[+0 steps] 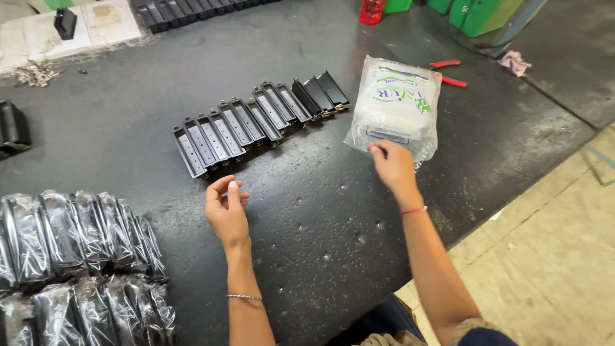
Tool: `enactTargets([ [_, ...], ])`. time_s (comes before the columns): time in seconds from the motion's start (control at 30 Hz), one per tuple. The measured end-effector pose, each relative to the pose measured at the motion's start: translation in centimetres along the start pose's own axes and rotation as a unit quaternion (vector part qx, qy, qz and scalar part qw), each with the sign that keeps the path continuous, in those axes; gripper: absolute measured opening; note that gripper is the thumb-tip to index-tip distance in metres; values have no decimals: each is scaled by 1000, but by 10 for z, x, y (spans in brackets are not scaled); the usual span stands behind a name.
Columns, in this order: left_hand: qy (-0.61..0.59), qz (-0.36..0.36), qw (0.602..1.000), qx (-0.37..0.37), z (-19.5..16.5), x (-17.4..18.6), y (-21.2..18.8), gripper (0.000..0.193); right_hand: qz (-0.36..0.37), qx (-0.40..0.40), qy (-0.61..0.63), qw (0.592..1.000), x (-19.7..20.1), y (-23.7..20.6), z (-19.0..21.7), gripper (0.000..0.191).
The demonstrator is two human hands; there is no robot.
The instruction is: The person repeatedly picks up small black rectangular components and places each one into a clear plastic bag, then seals the bag and sets it aside. The process is repeated multiple times with components taken from a nearby stack.
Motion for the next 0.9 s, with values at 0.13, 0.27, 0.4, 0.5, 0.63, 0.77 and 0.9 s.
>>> enactTargets([
  [0.13, -4, 7, 1000, 4, -12, -9, -7, 12, -40, 29, -96, 994, 33, -3, -19, 18],
  [0.27, -14, 4, 1000, 5, -19, -8, -9, 12, 6, 26, -140, 990, 39, -10, -27, 18],
  [0.4, -28, 7, 1000, 9, -17, -8, -11, 12, -25, 131, -159, 978, 40, -40, -10, 28],
  [0.5, -26, 14, 1000, 2, -13, -12, -14, 13, -36, 109, -142, 983, 41, -36, -19, 19],
  [0.63, 21, 27, 999, 15, -6, -24, -23, 13, -38, 89, -147, 984, 32, -21, -27, 11],
  [0.77, 63, 48, 997, -15, -4, -36, -29, 13, -48, 125, -151, 979, 31, -18, -16, 10],
  [0.9, 13, 92, 994, 53, 27, -56, -30, 34, 121, -53, 86, 988, -14, -23, -21, 10],
])
Point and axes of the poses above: each hand's wrist, its own y-axis towards the middle knuckle, its own x-axis out of the back of the hand, z = x × y, the point moved 9 cm from there along y, towards the middle knuckle, and after that the axes turned 6 degrees about -y, right-handed, at the moved point
